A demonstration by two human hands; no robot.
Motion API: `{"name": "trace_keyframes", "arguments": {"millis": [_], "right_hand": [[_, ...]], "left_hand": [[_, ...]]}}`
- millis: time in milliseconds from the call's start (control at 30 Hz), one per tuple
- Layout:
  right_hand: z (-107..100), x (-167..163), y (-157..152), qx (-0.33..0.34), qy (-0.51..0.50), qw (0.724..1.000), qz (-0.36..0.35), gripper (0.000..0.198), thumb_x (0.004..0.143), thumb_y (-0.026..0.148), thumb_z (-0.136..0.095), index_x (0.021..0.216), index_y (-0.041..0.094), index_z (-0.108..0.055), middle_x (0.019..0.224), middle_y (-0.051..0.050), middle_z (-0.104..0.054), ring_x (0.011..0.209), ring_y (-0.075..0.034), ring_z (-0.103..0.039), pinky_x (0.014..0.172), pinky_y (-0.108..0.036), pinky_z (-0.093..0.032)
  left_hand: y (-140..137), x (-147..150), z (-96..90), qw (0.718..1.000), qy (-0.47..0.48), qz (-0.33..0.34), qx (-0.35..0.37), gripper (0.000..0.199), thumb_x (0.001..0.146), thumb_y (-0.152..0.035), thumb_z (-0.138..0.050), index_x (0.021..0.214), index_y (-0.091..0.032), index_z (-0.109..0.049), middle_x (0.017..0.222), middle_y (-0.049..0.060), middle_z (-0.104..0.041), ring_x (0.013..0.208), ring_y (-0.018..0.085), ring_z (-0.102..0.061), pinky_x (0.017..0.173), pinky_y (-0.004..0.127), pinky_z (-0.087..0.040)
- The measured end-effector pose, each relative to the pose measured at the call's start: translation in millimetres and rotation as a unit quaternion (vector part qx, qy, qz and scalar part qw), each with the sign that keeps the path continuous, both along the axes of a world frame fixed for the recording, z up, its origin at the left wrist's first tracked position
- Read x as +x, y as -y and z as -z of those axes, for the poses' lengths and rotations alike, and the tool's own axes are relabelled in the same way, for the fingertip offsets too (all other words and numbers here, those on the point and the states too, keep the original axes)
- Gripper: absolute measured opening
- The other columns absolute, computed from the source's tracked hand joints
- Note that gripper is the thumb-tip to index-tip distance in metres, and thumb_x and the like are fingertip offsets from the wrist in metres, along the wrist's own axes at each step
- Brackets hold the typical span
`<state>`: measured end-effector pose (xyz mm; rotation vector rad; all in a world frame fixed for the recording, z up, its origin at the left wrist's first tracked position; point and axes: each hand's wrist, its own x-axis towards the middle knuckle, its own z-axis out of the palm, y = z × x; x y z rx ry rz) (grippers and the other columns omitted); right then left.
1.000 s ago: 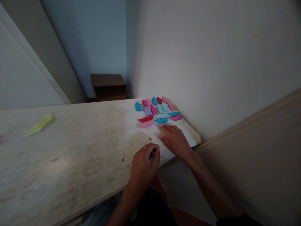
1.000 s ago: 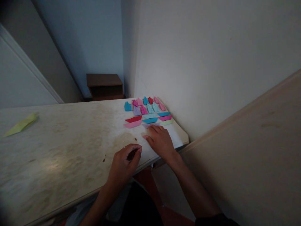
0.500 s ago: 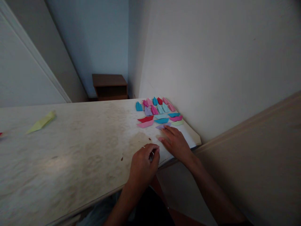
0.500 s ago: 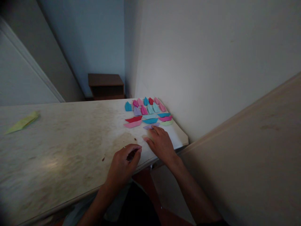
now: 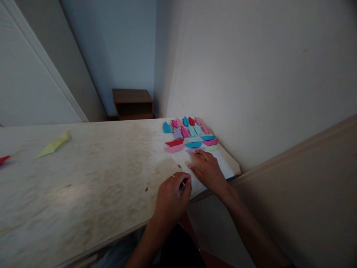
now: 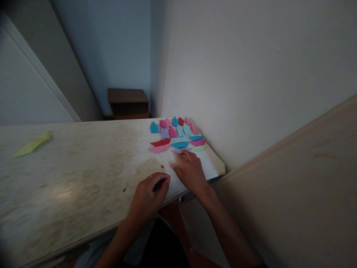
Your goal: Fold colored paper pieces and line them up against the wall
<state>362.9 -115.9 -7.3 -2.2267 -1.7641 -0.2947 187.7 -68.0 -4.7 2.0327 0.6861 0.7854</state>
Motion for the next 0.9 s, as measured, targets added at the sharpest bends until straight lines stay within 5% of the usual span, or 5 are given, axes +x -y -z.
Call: {"name": "trace_keyframes", "arguments": {"millis": [300,500,633,900], "right_hand": [[-13.3,-14.5,0.6,0.079,-0.119,0.989,-0.042,0.037,0.093,0.040,-0.054,0.121,0.018,-0.062,0.126,-0.015,-0.061,0.120,-0.030,-0.054,0.102,-0.046,-0.043],[-27.7,-76.1,-15.2,0.087,-0.356,0.924,-0.112,0.027,0.098,0.035,-0.045,0.081,0.020,-0.061,0.076,-0.002,-0.063,0.072,-0.017,-0.060,0.067,-0.028,-0.048],[-23.8,-124.3,-36.9,0.088,-0.416,0.892,-0.152,0.029,0.098,0.036,-0.044,0.078,0.020,-0.058,0.071,-0.001,-0.060,0.067,-0.015,-0.057,0.062,-0.025,-0.045],[-11.6,-212.8,-73.2,0.021,-0.452,0.861,-0.233,0.027,0.093,0.039,-0.051,0.104,0.018,-0.065,0.092,-0.007,-0.070,0.079,-0.019,-0.065,0.070,-0.028,-0.051]], "left_hand": [[1.0,-2.4,-3.7,0.999,0.014,0.005,-0.029,0.018,0.088,-0.020,-0.051,0.089,-0.018,-0.068,0.084,0.004,-0.071,0.073,0.016,-0.063,0.068,0.027,-0.045],[-9.6,-28.3,-8.6,0.995,0.043,-0.064,-0.060,0.017,0.086,-0.018,-0.053,0.084,-0.018,-0.070,0.075,0.002,-0.070,0.066,0.013,-0.061,0.063,0.023,-0.043],[-25.1,-72.3,-13.2,0.991,0.029,-0.123,-0.045,0.017,0.084,-0.018,-0.055,0.080,-0.017,-0.071,0.074,0.002,-0.071,0.066,0.013,-0.061,0.063,0.023,-0.044],[-81.2,-202.9,-24.9,0.960,0.006,-0.280,-0.011,0.018,0.087,-0.029,-0.056,0.090,-0.017,-0.070,0.081,0.003,-0.072,0.070,0.015,-0.065,0.067,0.024,-0.050]]}}
